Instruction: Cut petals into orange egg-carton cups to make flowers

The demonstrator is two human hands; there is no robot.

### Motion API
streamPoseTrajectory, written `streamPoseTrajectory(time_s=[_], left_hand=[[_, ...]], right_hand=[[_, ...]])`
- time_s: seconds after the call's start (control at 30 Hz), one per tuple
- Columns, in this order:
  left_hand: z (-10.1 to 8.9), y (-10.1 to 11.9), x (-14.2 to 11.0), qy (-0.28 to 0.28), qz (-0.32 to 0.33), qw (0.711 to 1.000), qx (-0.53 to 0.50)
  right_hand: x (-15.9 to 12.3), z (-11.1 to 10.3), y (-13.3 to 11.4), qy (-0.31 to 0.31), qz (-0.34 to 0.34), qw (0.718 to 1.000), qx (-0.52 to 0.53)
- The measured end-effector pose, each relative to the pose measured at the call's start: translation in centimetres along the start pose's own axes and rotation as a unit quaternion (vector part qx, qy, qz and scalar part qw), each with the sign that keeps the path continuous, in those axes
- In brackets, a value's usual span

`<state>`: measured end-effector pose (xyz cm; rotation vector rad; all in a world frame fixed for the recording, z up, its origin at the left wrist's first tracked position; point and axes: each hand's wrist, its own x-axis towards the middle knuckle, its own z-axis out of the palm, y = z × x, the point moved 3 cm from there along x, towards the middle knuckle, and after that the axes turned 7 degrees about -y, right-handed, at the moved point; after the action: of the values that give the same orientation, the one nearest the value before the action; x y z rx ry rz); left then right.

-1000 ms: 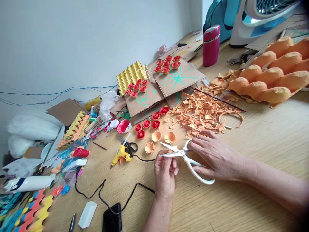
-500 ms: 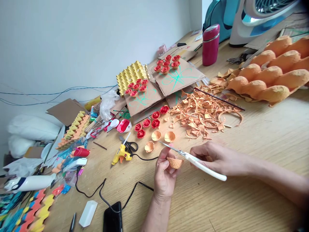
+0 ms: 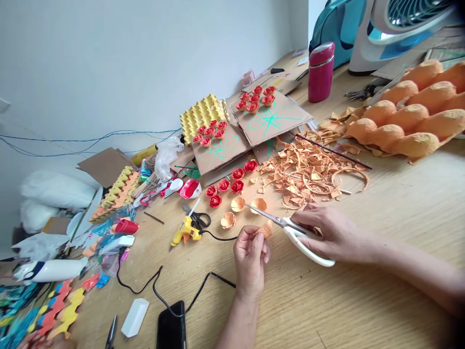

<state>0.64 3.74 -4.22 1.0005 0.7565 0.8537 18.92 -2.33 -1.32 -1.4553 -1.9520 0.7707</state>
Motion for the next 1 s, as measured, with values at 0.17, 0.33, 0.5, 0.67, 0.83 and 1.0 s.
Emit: streamPoseTrajectory(time_s=[0.17, 0.33, 0.5, 0.67, 0.83, 1.0], left_hand=[[-0.29, 0.21, 0.22, 0.025, 0.037, 0.999, 0.008], [-0.46, 0.35, 0.24, 0.043, 0.042, 0.998, -0.013], [-0.41, 0.37, 0.18, 0.025, 0.032, 0.999, -0.027], [-0.45, 0.17, 0.22, 0.008, 0.024, 0.999, -0.033], [-0.31, 0.02, 0.19, -0.007, 0.015, 0.999, -0.04], [0.07, 0.0, 0.1, -0.026, 0.011, 0.999, -0.034]], right_hand=[[0.03, -0.08, -0.44, 0.009, -0.052, 0.988, -0.146], [0.18, -0.02, -0.32, 0.018, -0.049, 0.976, -0.213], [0.12, 0.16, -0.34, 0.043, -0.049, 0.965, -0.254], [0.15, 0.39, -0.65, 0.036, -0.044, 0.965, -0.254], [0.16, 0.48, -0.72, 0.014, -0.038, 0.97, -0.24], [0.12, 0.56, -0.58, 0.014, -0.036, 0.97, -0.24]])
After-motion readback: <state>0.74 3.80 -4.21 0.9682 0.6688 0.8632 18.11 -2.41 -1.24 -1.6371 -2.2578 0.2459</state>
